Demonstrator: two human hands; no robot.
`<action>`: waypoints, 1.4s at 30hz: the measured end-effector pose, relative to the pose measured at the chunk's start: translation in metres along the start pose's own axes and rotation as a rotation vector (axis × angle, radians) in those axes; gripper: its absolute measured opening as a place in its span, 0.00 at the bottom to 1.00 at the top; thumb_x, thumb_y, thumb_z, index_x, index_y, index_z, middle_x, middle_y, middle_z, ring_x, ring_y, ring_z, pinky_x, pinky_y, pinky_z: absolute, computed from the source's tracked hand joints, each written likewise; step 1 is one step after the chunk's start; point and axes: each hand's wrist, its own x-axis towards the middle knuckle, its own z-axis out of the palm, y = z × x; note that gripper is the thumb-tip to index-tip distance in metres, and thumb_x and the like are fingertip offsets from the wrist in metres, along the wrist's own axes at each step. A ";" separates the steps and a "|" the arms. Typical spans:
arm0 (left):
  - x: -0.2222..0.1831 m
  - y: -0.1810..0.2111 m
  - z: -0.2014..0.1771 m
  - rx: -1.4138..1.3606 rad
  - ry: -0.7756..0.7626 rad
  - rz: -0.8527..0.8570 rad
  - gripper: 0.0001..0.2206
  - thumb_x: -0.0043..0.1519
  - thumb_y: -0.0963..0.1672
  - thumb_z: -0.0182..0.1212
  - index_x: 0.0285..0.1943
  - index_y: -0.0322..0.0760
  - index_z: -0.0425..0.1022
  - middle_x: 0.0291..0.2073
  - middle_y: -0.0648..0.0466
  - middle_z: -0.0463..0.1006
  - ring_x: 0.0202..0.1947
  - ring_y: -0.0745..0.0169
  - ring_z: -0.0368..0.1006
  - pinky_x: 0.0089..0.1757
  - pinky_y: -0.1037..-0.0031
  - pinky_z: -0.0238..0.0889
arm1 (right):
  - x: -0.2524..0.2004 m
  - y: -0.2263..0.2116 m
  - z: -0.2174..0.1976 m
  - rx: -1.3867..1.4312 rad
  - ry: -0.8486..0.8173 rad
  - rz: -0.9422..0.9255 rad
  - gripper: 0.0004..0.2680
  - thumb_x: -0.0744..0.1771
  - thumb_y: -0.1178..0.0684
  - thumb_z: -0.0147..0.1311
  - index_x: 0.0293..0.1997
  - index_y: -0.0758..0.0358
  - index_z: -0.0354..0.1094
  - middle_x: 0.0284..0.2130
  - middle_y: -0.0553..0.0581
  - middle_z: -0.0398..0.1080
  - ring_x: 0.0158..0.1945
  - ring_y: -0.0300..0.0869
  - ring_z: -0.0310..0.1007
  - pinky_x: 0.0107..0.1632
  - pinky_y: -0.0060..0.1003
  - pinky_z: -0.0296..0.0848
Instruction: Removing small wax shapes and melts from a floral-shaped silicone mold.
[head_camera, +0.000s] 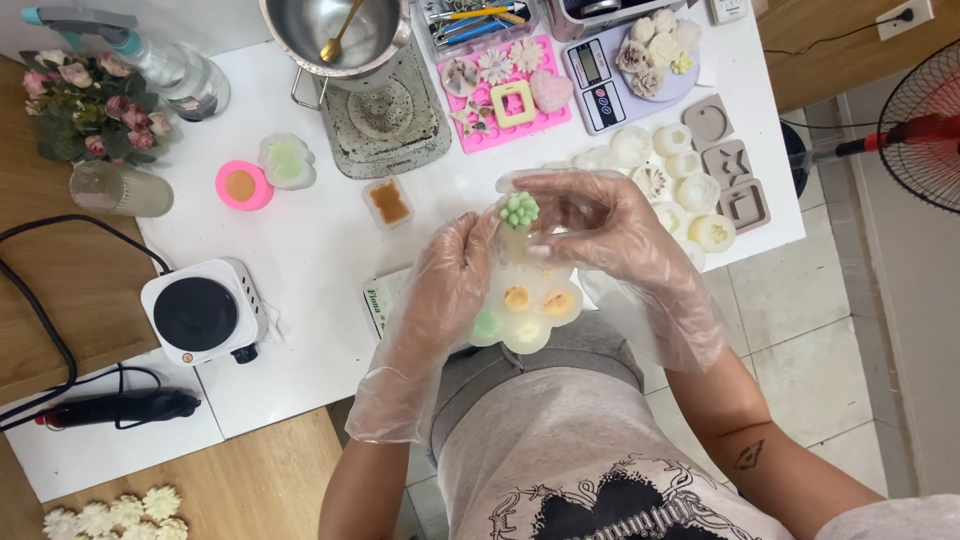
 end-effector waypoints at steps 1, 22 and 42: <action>-0.001 0.004 -0.001 0.006 -0.005 0.001 0.26 0.68 0.53 0.49 0.62 0.26 0.70 0.52 0.37 0.78 0.54 0.51 0.76 0.53 0.65 0.66 | -0.001 0.000 0.001 0.004 0.007 -0.001 0.23 0.60 0.62 0.68 0.62 0.61 0.70 0.45 0.51 0.77 0.44 0.34 0.77 0.52 0.31 0.80; 0.036 -0.020 0.039 0.137 -0.091 -0.226 0.24 0.68 0.52 0.47 0.60 0.27 0.75 0.40 0.34 0.80 0.40 0.41 0.76 0.45 0.60 0.69 | 0.001 0.085 -0.113 0.048 0.418 0.162 0.18 0.64 0.63 0.63 0.61 0.57 0.72 0.38 0.45 0.67 0.41 0.30 0.67 0.47 0.27 0.73; 0.044 -0.088 0.095 0.147 0.103 -0.406 0.26 0.67 0.52 0.51 0.62 0.25 0.73 0.48 0.42 0.82 0.49 0.60 0.76 0.52 0.71 0.64 | 0.087 0.251 -0.325 0.015 0.707 0.354 0.16 0.62 0.61 0.65 0.55 0.63 0.72 0.42 0.56 0.79 0.47 0.39 0.80 0.51 0.32 0.80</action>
